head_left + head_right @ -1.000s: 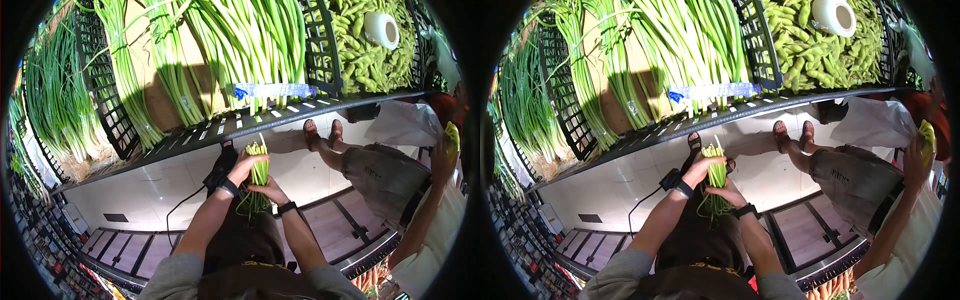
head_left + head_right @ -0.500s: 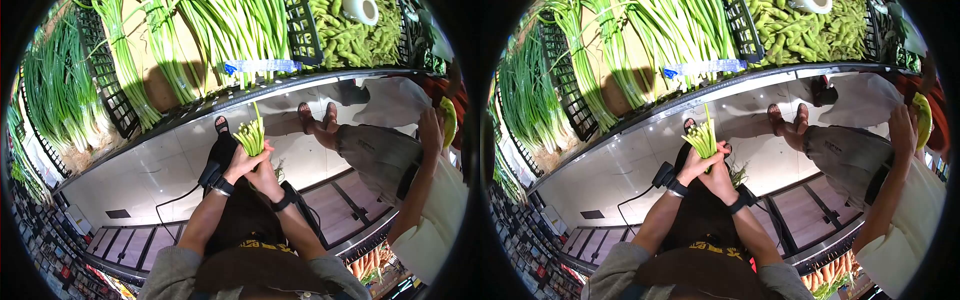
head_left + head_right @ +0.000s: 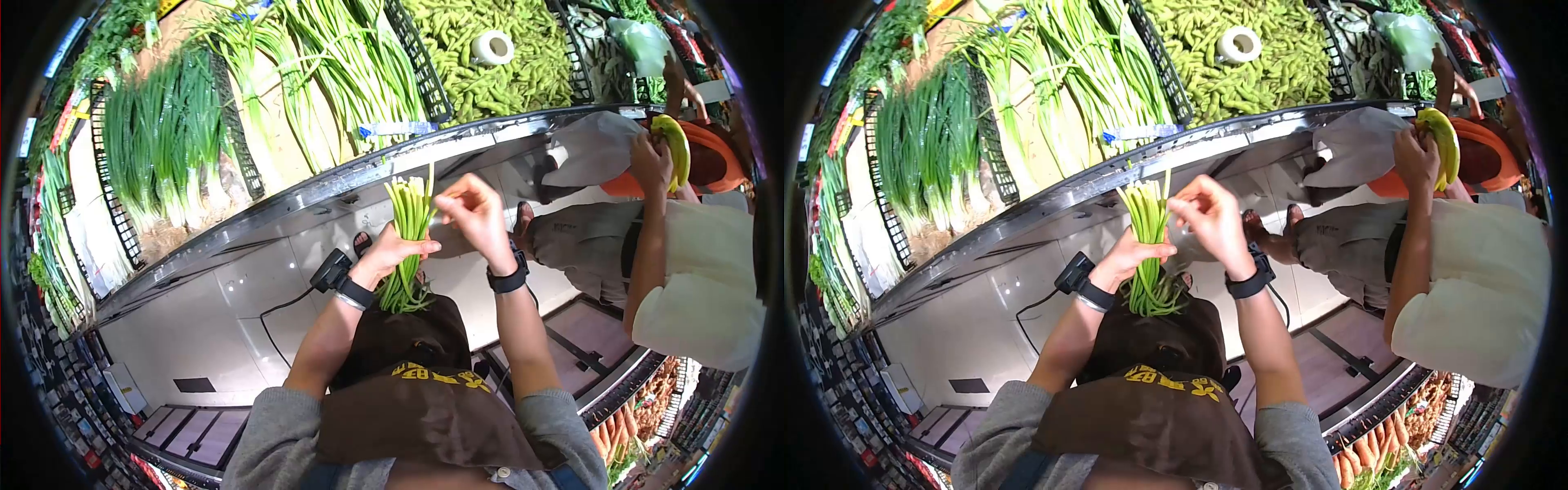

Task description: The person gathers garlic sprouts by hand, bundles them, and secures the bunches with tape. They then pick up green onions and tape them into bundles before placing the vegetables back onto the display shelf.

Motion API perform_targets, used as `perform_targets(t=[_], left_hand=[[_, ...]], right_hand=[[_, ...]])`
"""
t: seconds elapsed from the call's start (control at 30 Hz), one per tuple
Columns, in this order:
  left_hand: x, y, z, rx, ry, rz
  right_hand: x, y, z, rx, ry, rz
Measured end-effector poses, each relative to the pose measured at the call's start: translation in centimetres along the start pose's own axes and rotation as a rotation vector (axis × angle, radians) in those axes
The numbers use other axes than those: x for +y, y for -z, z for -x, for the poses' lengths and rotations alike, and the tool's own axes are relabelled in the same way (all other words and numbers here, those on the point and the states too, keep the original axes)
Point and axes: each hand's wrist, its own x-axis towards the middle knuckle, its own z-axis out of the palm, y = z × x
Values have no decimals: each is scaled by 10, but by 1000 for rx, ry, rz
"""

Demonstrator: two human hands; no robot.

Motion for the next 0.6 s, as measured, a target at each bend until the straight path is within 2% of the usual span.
perform_targets(t=[0.07, 0.13, 0.23, 0.27, 0.33, 0.4, 0.47, 0.53, 0.6], left_hand=[[14, -4, 11, -33, 47, 35], [26, -8, 22, -54, 1, 47], [38, -6, 31, -33, -49, -114], [41, -8, 33, -36, -54, -123], [51, -13, 36, -113, -48, -288], [62, -23, 44, -103, -46, -349], [74, -33, 53, -187, 8, -317], [79, -33, 63, -187, 42, -310], [81, -30, 68, -202, 89, -272]], right_hand=[[-21, 11, 8, 152, 70, -160], [-27, 24, 18, 133, 134, -218], [-65, 38, 43, -197, 296, 770], [-66, 38, 48, -190, 304, 769], [-61, 37, 56, -329, 546, 1195], [-53, 29, 60, -302, 630, 1103], [-56, 26, 62, 0, 707, 918], [-72, 22, 67, 178, 826, 878], [-73, 20, 64, 95, 973, 1063]])
